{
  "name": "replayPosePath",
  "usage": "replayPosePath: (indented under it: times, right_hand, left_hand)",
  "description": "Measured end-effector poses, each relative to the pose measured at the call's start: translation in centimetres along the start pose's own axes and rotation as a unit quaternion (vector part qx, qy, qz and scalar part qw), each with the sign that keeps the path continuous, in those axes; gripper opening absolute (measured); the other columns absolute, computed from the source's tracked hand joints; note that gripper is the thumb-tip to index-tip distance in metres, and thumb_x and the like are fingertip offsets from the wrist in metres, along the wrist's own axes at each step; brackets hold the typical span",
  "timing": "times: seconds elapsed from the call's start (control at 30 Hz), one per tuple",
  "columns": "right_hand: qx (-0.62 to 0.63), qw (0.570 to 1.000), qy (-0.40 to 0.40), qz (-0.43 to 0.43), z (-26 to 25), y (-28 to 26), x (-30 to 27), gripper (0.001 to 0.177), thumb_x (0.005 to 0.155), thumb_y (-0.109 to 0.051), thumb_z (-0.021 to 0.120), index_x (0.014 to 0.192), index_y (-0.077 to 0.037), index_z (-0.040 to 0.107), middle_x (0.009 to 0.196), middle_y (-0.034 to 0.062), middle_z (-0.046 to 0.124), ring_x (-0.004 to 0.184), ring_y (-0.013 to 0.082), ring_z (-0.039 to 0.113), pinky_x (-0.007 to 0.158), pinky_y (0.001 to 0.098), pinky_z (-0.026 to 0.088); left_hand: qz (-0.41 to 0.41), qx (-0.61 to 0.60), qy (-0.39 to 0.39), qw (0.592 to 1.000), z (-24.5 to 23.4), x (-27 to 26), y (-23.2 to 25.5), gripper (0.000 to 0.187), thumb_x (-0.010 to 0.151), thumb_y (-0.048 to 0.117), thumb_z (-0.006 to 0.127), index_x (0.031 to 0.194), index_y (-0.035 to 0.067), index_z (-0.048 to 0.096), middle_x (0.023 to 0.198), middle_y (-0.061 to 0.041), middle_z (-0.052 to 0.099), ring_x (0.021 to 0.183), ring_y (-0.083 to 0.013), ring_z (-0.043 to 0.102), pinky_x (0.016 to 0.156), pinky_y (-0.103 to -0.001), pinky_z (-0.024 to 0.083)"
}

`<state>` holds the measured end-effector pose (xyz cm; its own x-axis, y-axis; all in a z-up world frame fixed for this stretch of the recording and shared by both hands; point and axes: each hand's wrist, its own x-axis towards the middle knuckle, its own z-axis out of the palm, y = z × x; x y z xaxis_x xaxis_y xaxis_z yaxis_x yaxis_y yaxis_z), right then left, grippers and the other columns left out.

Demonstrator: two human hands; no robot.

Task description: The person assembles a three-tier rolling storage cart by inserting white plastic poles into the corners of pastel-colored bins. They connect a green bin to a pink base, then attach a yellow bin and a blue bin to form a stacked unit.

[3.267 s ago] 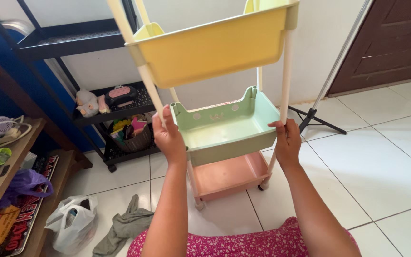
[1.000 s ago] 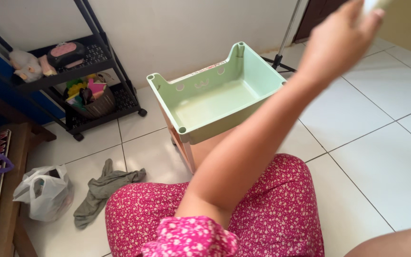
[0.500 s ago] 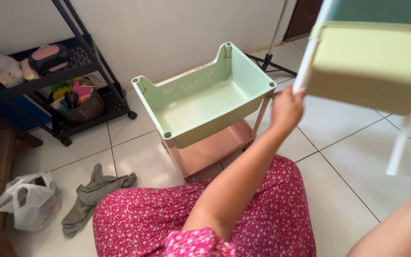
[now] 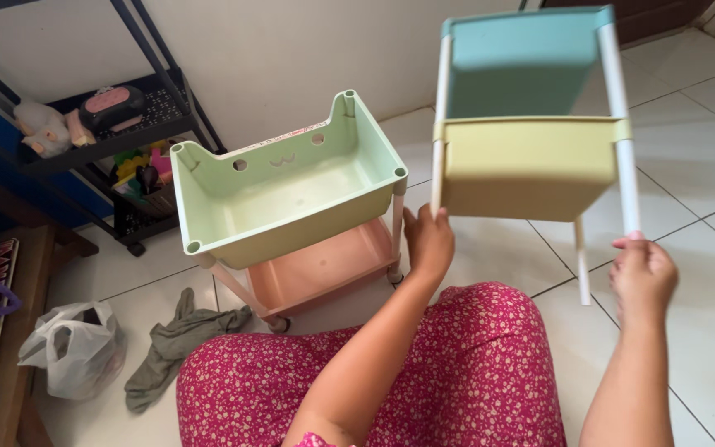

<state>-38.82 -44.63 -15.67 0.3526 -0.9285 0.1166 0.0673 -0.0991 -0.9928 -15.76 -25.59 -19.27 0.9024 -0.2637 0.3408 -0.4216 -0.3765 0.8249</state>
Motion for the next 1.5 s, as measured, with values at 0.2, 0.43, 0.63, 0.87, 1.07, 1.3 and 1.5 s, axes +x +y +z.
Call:
replayPosePath:
  times: [0.2,0.43,0.63,0.87,1.07,1.3,1.5]
  right_hand:
    - [-0.043,0.997,-0.038,0.045,2.9,4.9,1.9,0.030,0.111,-0.029,0.055,0.096,-0.003,0.061,0.065,-0.0035,0.046,0.049,0.0062,0.040,0.042,0.0249,0.029]
    - [-0.022,0.996,-0.068,0.049,4.1,5.8,3.1,0.032,0.111,-0.029,0.055,0.096,-0.001,0.060,0.065,-0.0031,0.044,0.049,0.0063,0.037,0.042,0.0254,0.028]
    - [-0.032,0.998,-0.022,0.044,1.9,3.0,-0.3,0.032,0.110,-0.029,0.055,0.100,0.001,0.062,0.067,-0.0033,0.046,0.051,0.0056,0.041,0.044,0.0246,0.030]
    - [0.002,0.995,0.088,0.053,-1.5,2.8,-6.2,0.033,0.113,-0.027,0.054,0.098,0.002,0.058,0.065,-0.0012,0.043,0.050,0.0088,0.038,0.044,0.0274,0.027]
    - [0.035,0.985,0.154,0.062,-3.1,6.6,-5.1,0.031,0.113,-0.027,0.054,0.095,-0.001,0.056,0.064,-0.0024,0.042,0.048,0.0079,0.035,0.043,0.0278,0.025]
    - [-0.075,0.980,0.163,0.087,-4.0,12.4,0.3,0.035,0.113,-0.030,0.051,0.097,0.000,0.059,0.062,0.0016,0.049,0.050,0.0161,0.046,0.046,0.0333,0.036]
    - [-0.455,0.789,0.335,-0.239,-1.1,11.3,3.0,0.045,0.090,-0.016,0.071,0.127,0.006,0.062,0.120,0.0277,0.062,0.114,0.0448,0.055,0.088,0.0564,0.042]
  left_hand:
    - [-0.165,-0.041,-0.058,0.984,-1.2,-0.2,-2.1,0.038,0.101,0.029,0.047,0.124,0.001,0.060,0.121,-0.029,0.066,0.115,-0.0458,0.061,0.098,-0.053,0.047]
    - [-0.128,0.000,-0.021,0.992,0.7,0.4,-4.1,0.048,0.093,0.018,0.048,0.133,-0.007,0.055,0.120,-0.033,0.064,0.112,-0.0483,0.062,0.098,-0.051,0.048]
    - [-0.128,-0.005,-0.067,0.990,-1.8,-2.1,-1.2,0.048,0.094,0.019,0.047,0.136,-0.005,0.054,0.120,-0.031,0.065,0.111,-0.0467,0.063,0.096,-0.050,0.050]
    - [-0.056,-0.021,-0.156,0.986,-2.4,-2.8,1.4,0.048,0.093,0.015,0.054,0.138,-0.004,0.055,0.121,-0.028,0.065,0.110,-0.0424,0.065,0.096,-0.047,0.052]
    - [0.012,0.005,-0.237,0.971,0.6,-1.5,1.1,0.047,0.094,0.007,0.057,0.141,0.008,0.058,0.124,-0.020,0.065,0.117,-0.0382,0.060,0.098,-0.046,0.049]
    - [0.204,-0.024,-0.185,0.961,-5.1,-0.2,4.6,0.035,0.089,0.006,0.068,0.124,0.007,0.068,0.130,-0.021,0.063,0.123,-0.0407,0.058,0.102,-0.045,0.048]
    - [0.135,-0.068,-0.047,0.987,-21.8,1.0,8.4,0.016,0.097,0.013,0.066,0.111,0.015,0.072,0.134,-0.012,0.061,0.106,-0.0303,0.066,0.096,-0.041,0.055]
